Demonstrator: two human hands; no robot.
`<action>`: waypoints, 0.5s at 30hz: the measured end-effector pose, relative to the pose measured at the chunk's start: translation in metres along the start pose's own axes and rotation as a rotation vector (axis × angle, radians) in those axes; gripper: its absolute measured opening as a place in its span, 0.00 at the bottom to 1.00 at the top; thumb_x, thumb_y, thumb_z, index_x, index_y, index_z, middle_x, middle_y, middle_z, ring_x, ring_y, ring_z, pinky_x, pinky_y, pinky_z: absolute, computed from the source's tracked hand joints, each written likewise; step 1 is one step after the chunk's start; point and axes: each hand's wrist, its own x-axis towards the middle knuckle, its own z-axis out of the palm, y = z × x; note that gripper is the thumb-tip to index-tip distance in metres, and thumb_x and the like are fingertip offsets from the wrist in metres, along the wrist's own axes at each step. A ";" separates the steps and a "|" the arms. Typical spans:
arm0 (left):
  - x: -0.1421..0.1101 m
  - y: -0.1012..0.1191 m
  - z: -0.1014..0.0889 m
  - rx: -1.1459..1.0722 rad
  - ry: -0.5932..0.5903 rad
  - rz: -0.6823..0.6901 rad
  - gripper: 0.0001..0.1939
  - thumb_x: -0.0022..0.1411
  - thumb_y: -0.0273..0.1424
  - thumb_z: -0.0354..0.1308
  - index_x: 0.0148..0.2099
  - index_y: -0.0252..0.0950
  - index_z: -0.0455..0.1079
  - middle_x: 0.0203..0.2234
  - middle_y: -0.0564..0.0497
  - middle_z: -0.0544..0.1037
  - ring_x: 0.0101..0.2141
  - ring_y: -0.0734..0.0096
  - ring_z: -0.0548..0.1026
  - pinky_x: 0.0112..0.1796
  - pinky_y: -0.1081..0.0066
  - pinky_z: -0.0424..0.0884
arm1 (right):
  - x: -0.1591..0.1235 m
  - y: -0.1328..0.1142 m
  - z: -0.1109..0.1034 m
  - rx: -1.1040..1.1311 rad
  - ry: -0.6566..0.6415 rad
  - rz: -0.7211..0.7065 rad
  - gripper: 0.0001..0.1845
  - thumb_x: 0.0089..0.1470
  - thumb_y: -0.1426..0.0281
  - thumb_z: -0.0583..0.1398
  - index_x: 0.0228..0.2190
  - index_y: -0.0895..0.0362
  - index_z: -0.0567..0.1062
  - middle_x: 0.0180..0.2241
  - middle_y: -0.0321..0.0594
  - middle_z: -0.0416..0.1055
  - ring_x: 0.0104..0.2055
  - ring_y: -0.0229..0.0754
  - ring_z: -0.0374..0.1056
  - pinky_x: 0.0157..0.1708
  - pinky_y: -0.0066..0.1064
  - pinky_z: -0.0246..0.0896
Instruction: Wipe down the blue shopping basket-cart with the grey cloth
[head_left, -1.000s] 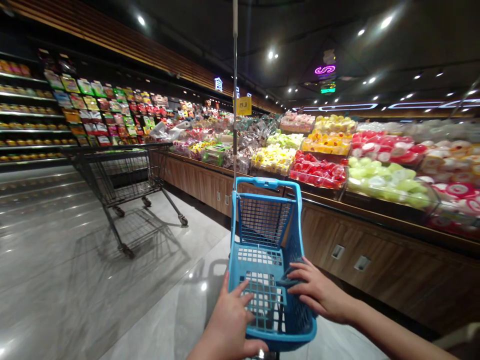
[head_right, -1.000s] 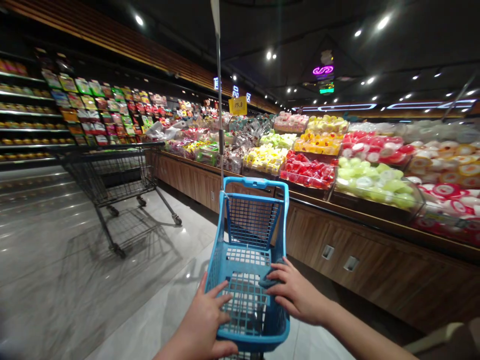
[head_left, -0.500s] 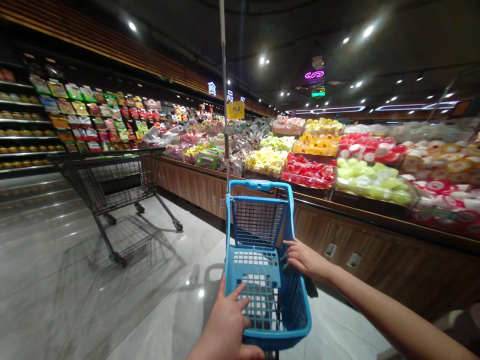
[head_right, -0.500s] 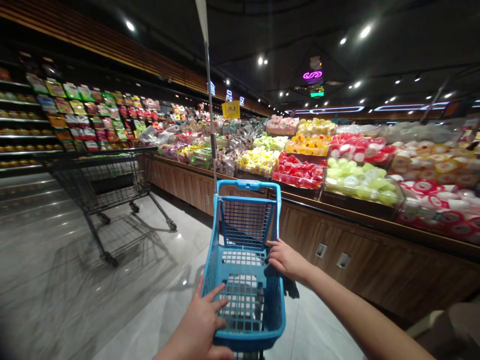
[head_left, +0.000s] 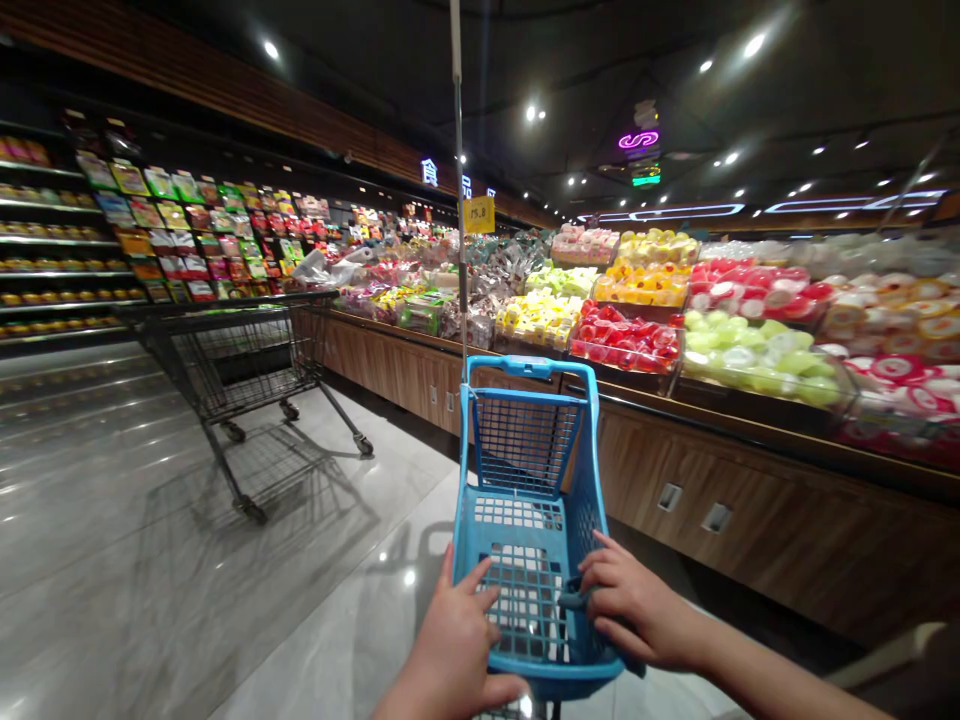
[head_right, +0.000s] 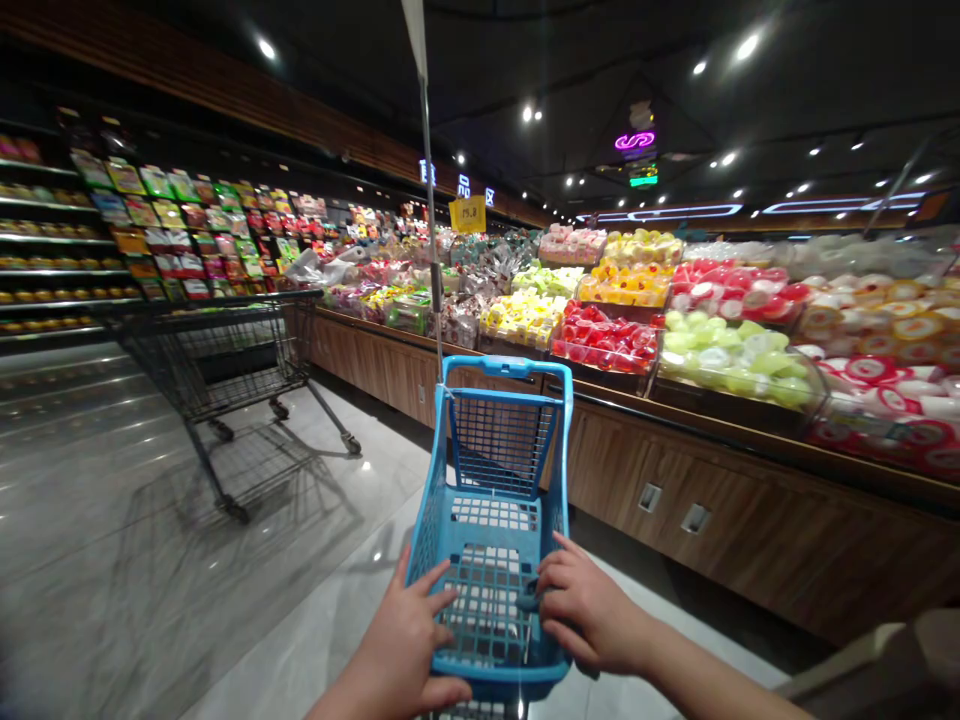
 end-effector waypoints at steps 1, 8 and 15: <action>0.000 0.001 0.000 -0.002 0.000 0.013 0.29 0.46 0.64 0.57 0.35 0.48 0.80 0.43 0.49 0.80 0.59 0.39 0.63 0.57 0.37 0.15 | -0.001 0.003 -0.001 -0.018 -0.013 -0.025 0.14 0.61 0.63 0.51 0.35 0.51 0.76 0.38 0.42 0.72 0.49 0.46 0.66 0.65 0.53 0.36; 0.008 0.005 0.000 -0.035 -0.018 0.036 0.31 0.47 0.66 0.54 0.35 0.48 0.80 0.43 0.49 0.81 0.59 0.39 0.63 0.55 0.36 0.13 | 0.013 0.049 -0.018 -0.155 -0.092 -0.023 0.18 0.65 0.62 0.48 0.33 0.53 0.75 0.36 0.39 0.72 0.45 0.42 0.66 0.66 0.53 0.25; 0.013 0.005 0.000 -0.043 0.010 0.005 0.33 0.45 0.67 0.54 0.40 0.48 0.79 0.44 0.48 0.80 0.59 0.40 0.63 0.55 0.37 0.12 | 0.055 0.106 -0.037 -0.215 -0.073 0.028 0.20 0.66 0.61 0.47 0.36 0.53 0.76 0.38 0.39 0.73 0.49 0.43 0.66 0.65 0.57 0.22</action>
